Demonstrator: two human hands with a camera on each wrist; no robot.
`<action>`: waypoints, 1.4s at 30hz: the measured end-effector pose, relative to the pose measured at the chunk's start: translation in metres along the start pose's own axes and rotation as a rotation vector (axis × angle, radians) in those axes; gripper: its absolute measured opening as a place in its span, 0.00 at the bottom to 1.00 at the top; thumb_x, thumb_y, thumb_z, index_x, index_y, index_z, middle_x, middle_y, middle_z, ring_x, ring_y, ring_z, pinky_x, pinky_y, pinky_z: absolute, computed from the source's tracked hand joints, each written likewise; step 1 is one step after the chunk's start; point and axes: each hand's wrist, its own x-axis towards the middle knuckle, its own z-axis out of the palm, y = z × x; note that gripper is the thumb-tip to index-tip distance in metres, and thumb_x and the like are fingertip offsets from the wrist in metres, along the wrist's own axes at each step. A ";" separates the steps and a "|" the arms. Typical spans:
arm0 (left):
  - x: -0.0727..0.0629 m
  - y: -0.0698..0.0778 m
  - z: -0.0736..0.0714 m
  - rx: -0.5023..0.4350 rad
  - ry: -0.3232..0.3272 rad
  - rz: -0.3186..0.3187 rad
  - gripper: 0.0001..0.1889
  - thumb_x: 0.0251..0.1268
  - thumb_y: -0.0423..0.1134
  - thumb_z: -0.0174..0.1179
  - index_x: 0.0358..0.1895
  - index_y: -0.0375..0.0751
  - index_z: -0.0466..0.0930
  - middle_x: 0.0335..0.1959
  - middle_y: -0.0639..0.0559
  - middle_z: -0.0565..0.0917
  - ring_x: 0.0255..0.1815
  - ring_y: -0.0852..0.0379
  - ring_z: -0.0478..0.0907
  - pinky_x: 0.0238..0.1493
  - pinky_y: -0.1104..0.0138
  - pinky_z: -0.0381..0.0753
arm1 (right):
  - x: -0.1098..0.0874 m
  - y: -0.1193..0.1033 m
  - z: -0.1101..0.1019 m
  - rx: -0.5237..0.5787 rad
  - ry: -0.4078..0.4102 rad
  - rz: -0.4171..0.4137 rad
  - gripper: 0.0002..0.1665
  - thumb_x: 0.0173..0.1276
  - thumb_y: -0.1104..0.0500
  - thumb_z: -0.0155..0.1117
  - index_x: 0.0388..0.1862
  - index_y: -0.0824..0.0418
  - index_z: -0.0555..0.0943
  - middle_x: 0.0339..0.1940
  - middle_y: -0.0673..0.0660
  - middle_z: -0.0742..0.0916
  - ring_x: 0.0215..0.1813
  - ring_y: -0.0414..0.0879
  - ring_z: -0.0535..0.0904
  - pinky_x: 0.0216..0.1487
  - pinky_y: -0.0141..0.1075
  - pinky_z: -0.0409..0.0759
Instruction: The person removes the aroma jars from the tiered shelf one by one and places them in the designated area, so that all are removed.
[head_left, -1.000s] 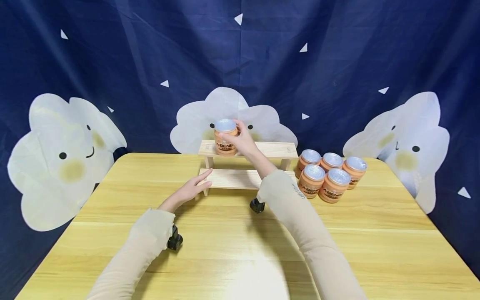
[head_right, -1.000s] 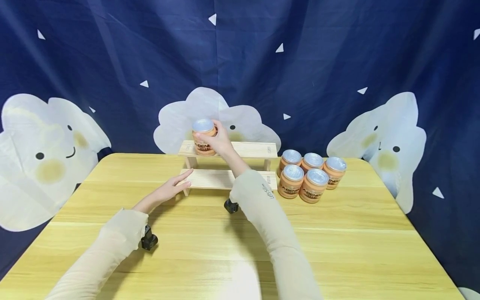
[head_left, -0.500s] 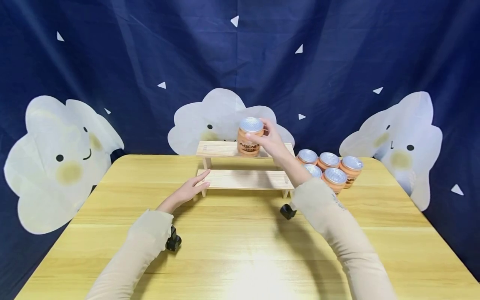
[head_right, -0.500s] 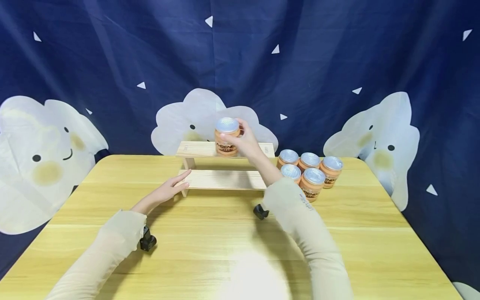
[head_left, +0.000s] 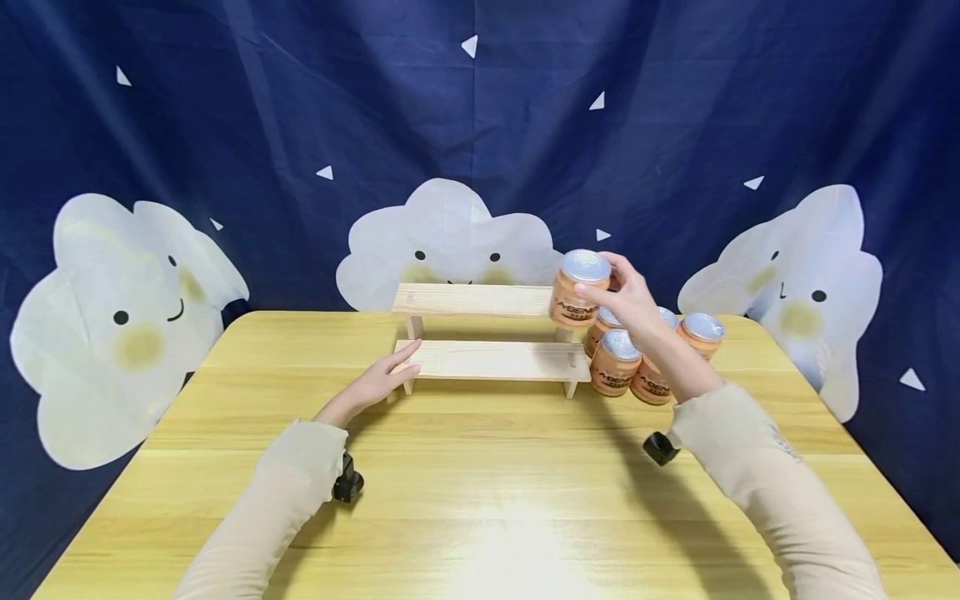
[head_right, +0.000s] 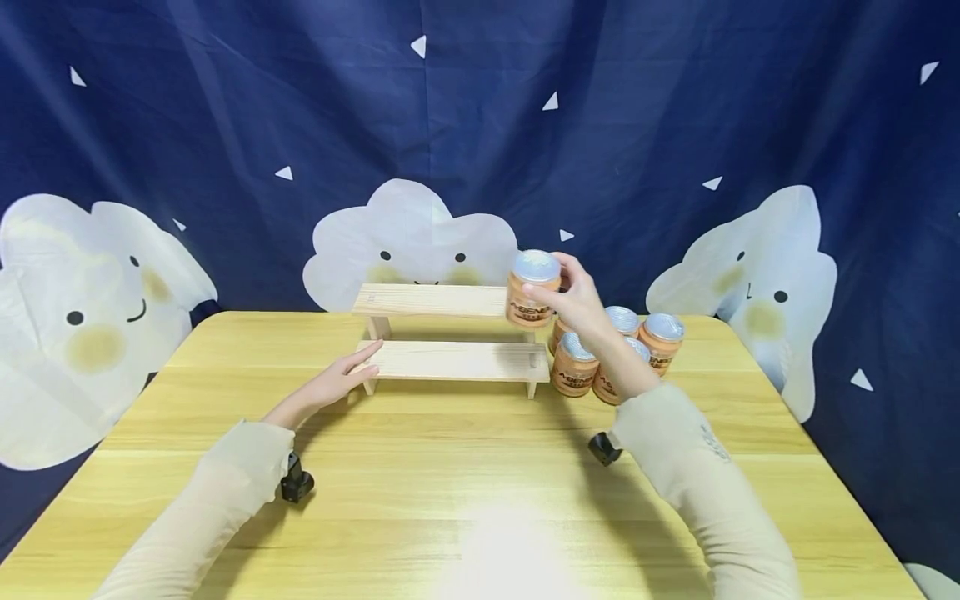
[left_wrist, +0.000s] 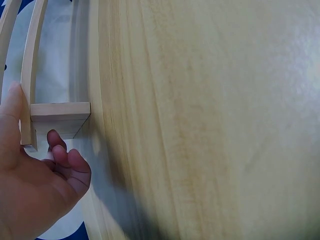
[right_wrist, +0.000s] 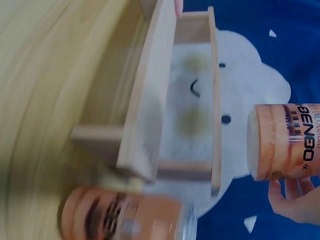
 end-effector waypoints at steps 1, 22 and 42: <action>0.000 0.000 0.000 -0.002 -0.001 0.000 0.31 0.71 0.42 0.46 0.71 0.36 0.47 0.72 0.41 0.49 0.72 0.41 0.43 0.69 0.47 0.42 | -0.003 0.001 -0.005 -0.009 0.003 -0.002 0.34 0.61 0.60 0.62 0.63 0.65 0.61 0.45 0.43 0.75 0.46 0.36 0.70 0.47 0.25 0.69; 0.003 -0.006 0.000 -0.003 -0.020 0.001 0.31 0.71 0.44 0.45 0.71 0.37 0.46 0.72 0.41 0.47 0.72 0.41 0.41 0.68 0.46 0.41 | -0.069 0.043 -0.138 0.321 0.049 -0.078 0.22 0.62 0.76 0.52 0.49 0.54 0.74 0.39 0.45 0.81 0.39 0.33 0.76 0.40 0.21 0.75; 0.000 -0.003 0.000 -0.010 -0.022 -0.004 0.32 0.71 0.44 0.45 0.72 0.37 0.45 0.72 0.39 0.46 0.72 0.40 0.41 0.68 0.45 0.42 | -0.102 0.129 -0.174 0.003 -0.113 0.124 0.23 0.66 0.70 0.52 0.52 0.45 0.67 0.39 0.39 0.81 0.40 0.31 0.76 0.39 0.23 0.75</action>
